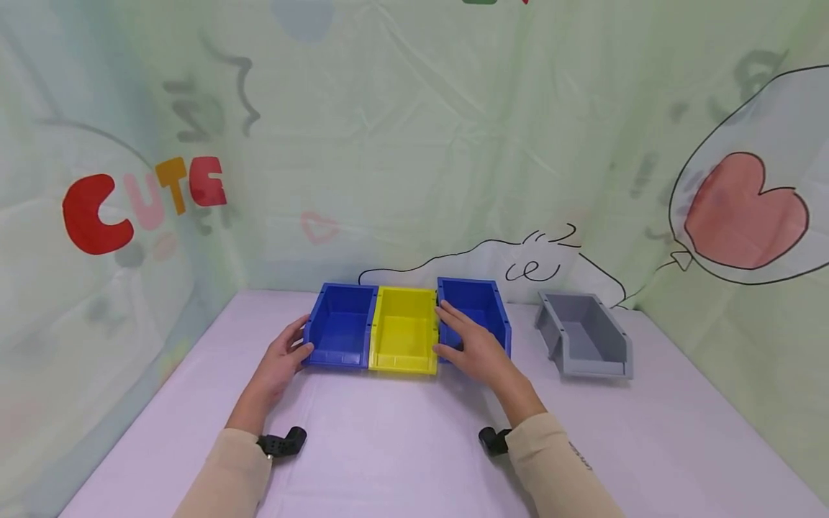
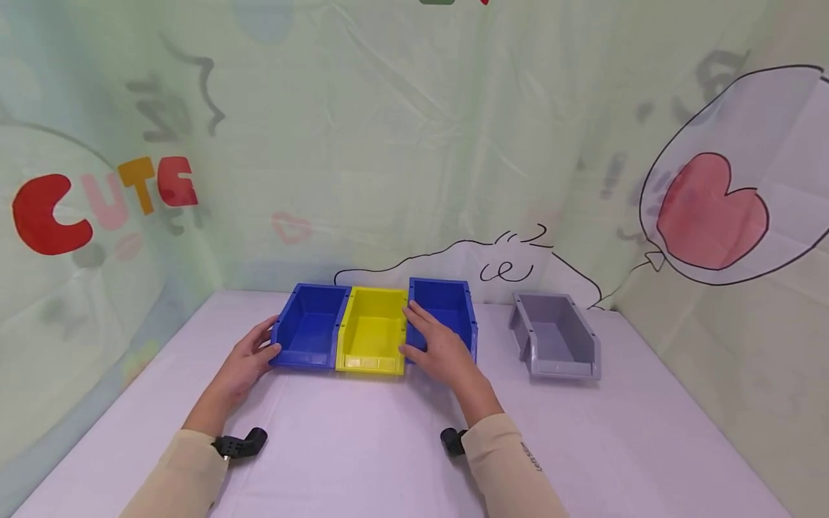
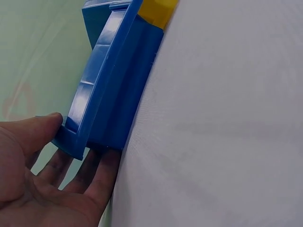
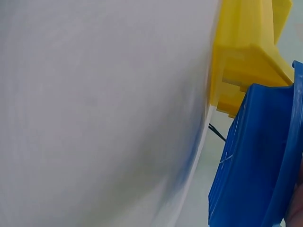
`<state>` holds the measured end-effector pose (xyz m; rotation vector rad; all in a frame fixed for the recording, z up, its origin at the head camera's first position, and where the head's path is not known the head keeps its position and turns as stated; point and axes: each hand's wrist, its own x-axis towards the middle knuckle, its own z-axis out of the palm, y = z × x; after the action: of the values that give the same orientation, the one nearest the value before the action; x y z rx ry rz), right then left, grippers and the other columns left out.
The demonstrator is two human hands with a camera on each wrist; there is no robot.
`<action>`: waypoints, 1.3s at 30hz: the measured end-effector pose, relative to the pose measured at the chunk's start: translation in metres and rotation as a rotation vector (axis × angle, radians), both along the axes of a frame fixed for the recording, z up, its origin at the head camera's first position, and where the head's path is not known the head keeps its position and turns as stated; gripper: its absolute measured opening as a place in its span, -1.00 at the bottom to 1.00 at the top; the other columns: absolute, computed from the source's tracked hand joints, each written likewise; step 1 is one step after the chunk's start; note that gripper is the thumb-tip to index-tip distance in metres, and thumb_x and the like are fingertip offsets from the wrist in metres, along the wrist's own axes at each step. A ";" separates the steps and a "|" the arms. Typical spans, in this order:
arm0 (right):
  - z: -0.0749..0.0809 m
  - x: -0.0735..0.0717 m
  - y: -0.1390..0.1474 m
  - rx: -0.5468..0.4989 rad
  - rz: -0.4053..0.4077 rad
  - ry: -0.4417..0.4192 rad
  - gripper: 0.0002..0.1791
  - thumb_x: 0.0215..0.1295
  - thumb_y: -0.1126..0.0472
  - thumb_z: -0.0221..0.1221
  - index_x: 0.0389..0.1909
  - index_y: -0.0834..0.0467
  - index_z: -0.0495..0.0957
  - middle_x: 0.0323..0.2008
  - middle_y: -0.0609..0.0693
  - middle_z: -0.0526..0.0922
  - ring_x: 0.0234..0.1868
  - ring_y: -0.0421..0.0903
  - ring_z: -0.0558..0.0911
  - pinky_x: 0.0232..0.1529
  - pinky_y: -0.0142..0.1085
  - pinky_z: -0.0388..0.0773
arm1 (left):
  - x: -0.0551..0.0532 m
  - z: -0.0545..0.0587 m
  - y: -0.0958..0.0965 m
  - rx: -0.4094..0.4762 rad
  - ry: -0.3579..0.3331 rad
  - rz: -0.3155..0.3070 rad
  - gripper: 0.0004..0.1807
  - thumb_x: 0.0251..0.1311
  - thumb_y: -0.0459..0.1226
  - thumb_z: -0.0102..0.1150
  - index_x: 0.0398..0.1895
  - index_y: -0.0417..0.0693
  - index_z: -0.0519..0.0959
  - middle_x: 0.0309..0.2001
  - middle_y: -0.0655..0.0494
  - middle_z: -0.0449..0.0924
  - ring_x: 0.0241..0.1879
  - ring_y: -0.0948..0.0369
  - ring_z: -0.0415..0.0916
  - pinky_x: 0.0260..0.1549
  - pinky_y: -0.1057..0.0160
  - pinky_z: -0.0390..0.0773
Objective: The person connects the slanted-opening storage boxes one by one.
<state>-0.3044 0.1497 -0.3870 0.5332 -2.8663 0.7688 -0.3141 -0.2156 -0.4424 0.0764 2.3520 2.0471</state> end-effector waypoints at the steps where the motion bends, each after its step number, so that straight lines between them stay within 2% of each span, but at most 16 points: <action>1: 0.000 0.000 0.000 -0.002 -0.001 -0.002 -0.16 0.42 0.00 0.31 0.63 -0.09 0.16 0.66 -0.13 0.06 0.60 0.18 0.22 0.49 0.20 0.29 | 0.000 0.000 0.000 -0.002 -0.001 0.000 -0.31 0.56 -0.42 -0.07 0.67 0.12 0.07 0.63 -0.21 0.03 0.60 -0.19 0.06 0.47 -0.21 0.30; 6: -0.002 0.001 -0.002 0.008 0.000 -0.025 -0.17 0.43 0.01 0.30 0.62 -0.04 0.17 0.67 -0.10 0.06 0.61 0.20 0.21 0.49 0.22 0.28 | 0.001 0.000 -0.001 -0.009 -0.006 0.002 -0.31 0.57 -0.41 -0.07 0.67 0.14 0.08 0.63 -0.19 0.03 0.60 -0.19 0.06 0.48 -0.19 0.28; 15: -0.018 0.002 0.002 0.031 0.004 -0.043 -0.15 0.42 0.00 0.30 0.63 -0.04 0.14 0.67 -0.10 0.05 0.60 0.20 0.21 0.49 0.22 0.28 | 0.004 -0.001 0.001 -0.022 -0.006 0.001 -0.31 0.56 -0.40 -0.06 0.66 0.15 0.09 0.63 -0.20 0.04 0.59 -0.20 0.07 0.48 -0.18 0.28; 20: -0.018 0.002 0.000 0.046 0.007 -0.058 -0.14 0.43 -0.02 0.29 0.64 -0.05 0.11 0.67 -0.12 0.02 0.61 0.19 0.20 0.50 0.20 0.28 | 0.006 0.001 0.001 -0.016 -0.013 0.017 -0.31 0.56 -0.41 -0.06 0.66 0.16 0.09 0.62 -0.18 0.06 0.59 -0.18 0.09 0.47 -0.18 0.30; 31: -0.013 -0.001 0.001 0.055 0.011 -0.068 -0.12 0.43 -0.03 0.30 0.65 -0.06 0.10 0.68 -0.11 0.01 0.61 0.20 0.18 0.50 0.20 0.28 | -0.002 0.002 0.002 -0.003 -0.012 0.031 -0.31 0.55 -0.41 -0.04 0.65 0.16 0.12 0.60 -0.18 0.12 0.57 -0.14 0.14 0.44 -0.18 0.36; 39: -0.014 0.000 0.000 0.059 0.003 -0.097 -0.14 0.45 -0.03 0.27 0.65 -0.06 0.08 0.68 -0.11 -0.01 0.62 0.20 0.17 0.51 0.20 0.26 | 0.000 0.003 0.003 0.000 -0.005 0.018 -0.31 0.55 -0.42 -0.05 0.66 0.12 0.10 0.60 -0.21 0.11 0.56 -0.15 0.15 0.43 -0.17 0.37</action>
<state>-0.3046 0.1499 -0.4014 0.5219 -2.9864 0.7319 -0.3139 -0.2130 -0.4392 0.0503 2.3591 2.0529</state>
